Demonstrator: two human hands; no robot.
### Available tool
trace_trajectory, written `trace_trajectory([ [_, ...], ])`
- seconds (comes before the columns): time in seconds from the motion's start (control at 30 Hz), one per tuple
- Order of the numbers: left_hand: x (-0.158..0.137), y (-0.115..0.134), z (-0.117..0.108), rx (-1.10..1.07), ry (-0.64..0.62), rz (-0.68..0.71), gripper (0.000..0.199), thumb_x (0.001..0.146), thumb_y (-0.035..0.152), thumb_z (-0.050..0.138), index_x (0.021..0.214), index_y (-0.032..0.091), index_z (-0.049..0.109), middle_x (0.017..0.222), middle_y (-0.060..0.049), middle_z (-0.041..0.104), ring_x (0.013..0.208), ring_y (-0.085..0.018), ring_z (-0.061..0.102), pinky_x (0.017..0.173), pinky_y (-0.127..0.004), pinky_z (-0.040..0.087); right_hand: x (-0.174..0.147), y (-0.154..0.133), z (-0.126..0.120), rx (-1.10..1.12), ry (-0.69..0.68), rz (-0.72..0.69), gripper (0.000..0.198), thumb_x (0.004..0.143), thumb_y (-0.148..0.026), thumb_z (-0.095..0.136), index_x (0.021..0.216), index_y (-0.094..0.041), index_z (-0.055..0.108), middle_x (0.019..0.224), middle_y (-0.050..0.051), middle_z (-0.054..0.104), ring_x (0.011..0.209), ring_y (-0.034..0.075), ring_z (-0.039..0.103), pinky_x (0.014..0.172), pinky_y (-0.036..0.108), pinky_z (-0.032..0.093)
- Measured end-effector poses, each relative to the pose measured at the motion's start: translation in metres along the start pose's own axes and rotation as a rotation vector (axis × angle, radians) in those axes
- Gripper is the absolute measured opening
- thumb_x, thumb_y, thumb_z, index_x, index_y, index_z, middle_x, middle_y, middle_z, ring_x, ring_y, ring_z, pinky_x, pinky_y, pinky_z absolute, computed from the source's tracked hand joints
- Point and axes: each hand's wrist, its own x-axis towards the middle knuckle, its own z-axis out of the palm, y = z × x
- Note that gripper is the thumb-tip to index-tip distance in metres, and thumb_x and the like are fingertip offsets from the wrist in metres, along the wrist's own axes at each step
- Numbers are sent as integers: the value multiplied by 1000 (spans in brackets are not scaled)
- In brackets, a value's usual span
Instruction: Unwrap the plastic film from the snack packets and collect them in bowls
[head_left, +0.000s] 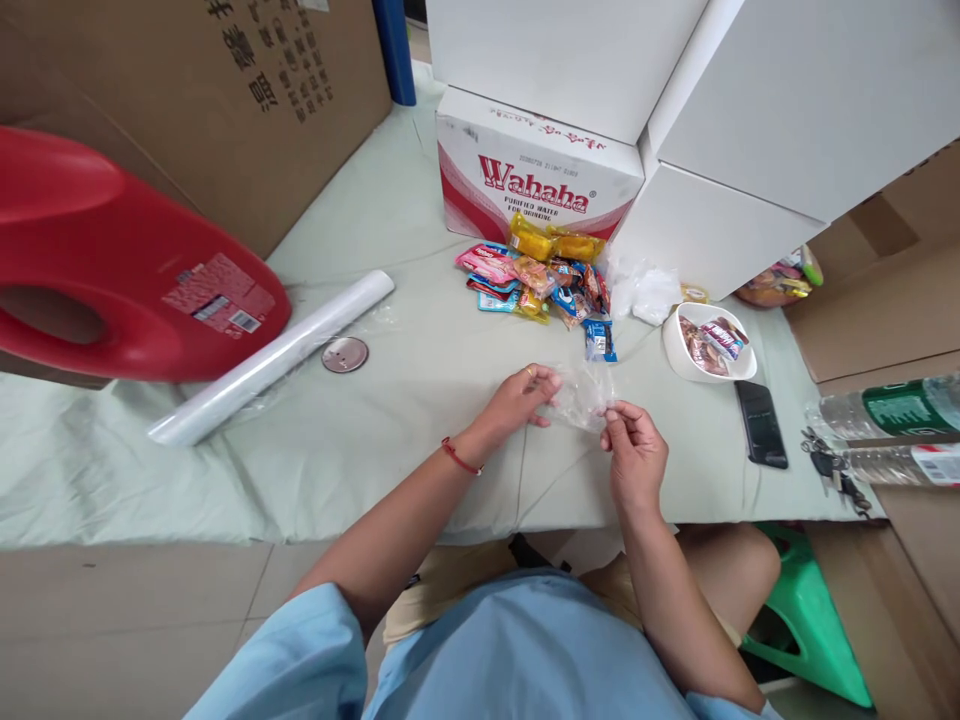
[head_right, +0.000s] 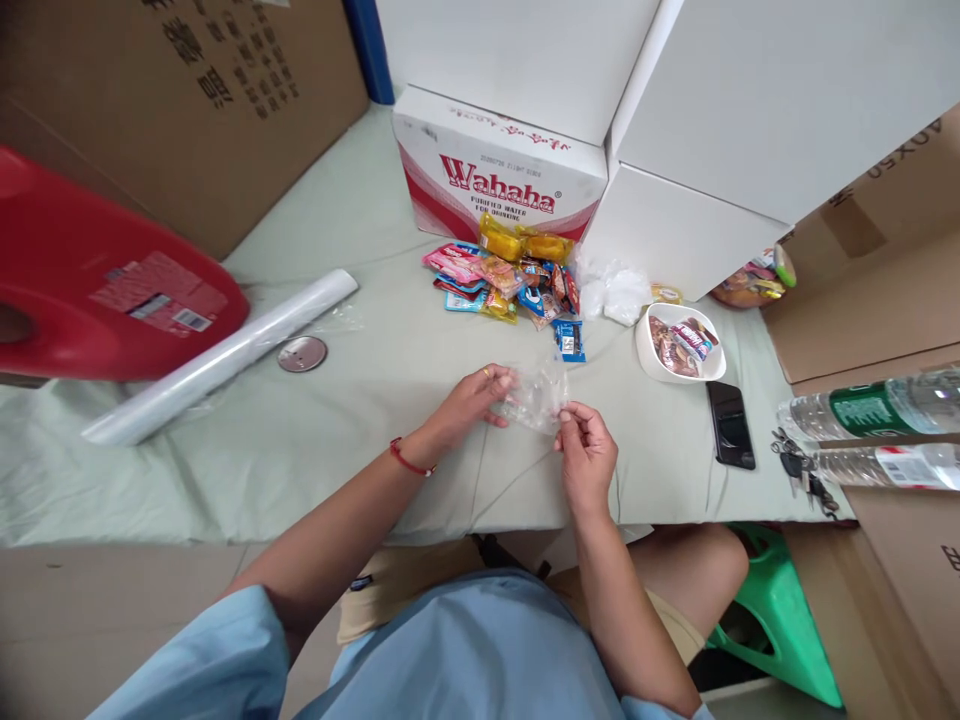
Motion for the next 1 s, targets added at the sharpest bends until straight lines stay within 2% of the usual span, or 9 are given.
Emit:
trace_trajectory([
  [0.13,7,-9,-3,5,22,34,38,68,39,90,83,17,63,84,-1,68,75,-13,63,71,-27,52,-4,4,8,77,-47,107,26,84,-43,81,99,-24,73,85,0,72,56,9,50,55,25,40],
  [0.3,14,-5,-13,-278,20,54,35,64,30,89,76,17,60,108,-7,75,100,-22,74,93,-36,52,0,8,-6,143,-54,334,38,70,-45,88,93,-22,69,90,1,71,55,7,45,49,23,33],
  [0.37,12,-2,-15,-351,-33,61,36,64,30,91,76,16,60,112,-9,76,109,-26,74,102,-42,50,0,5,-15,71,8,258,37,75,-48,86,94,-22,68,92,1,69,58,8,47,51,23,36],
  [0.5,6,1,-11,-346,-108,109,36,67,31,94,78,16,64,114,-9,76,112,-27,74,109,-48,48,-1,-8,-17,-149,73,-66,36,92,-56,71,106,-23,68,102,3,69,73,13,57,66,29,48],
  [0.6,4,-1,-6,-310,-147,109,38,68,34,95,80,16,65,113,-9,76,108,-26,75,104,-44,51,5,-10,-2,-359,-42,-215,49,82,-58,79,116,-24,69,121,9,68,103,23,63,85,38,54],
  [0.67,5,-3,-6,-269,-136,99,40,67,37,95,80,16,64,109,-9,77,99,-22,75,93,-38,54,13,-5,7,-421,-110,-234,43,79,-56,81,106,-24,72,120,9,69,112,26,62,91,40,53],
  [0.8,10,-2,-10,-191,22,107,40,65,37,93,81,17,62,91,-3,74,76,-13,69,72,-26,51,32,0,-1,-182,7,-61,33,82,-53,79,90,-22,70,91,2,70,84,17,63,75,31,52],
  [0.9,14,1,-14,-223,151,108,39,65,35,90,81,19,59,79,1,69,69,-10,63,65,-23,49,39,-7,-25,83,99,115,40,69,-47,91,84,-22,64,80,-4,63,67,10,53,59,22,43],
  [1.0,15,4,-15,-253,210,114,37,69,36,86,82,20,56,77,2,68,68,-10,63,62,-22,49,35,-12,-50,198,114,244,46,60,-42,97,82,-21,62,80,-4,62,62,8,49,51,20,37],
])
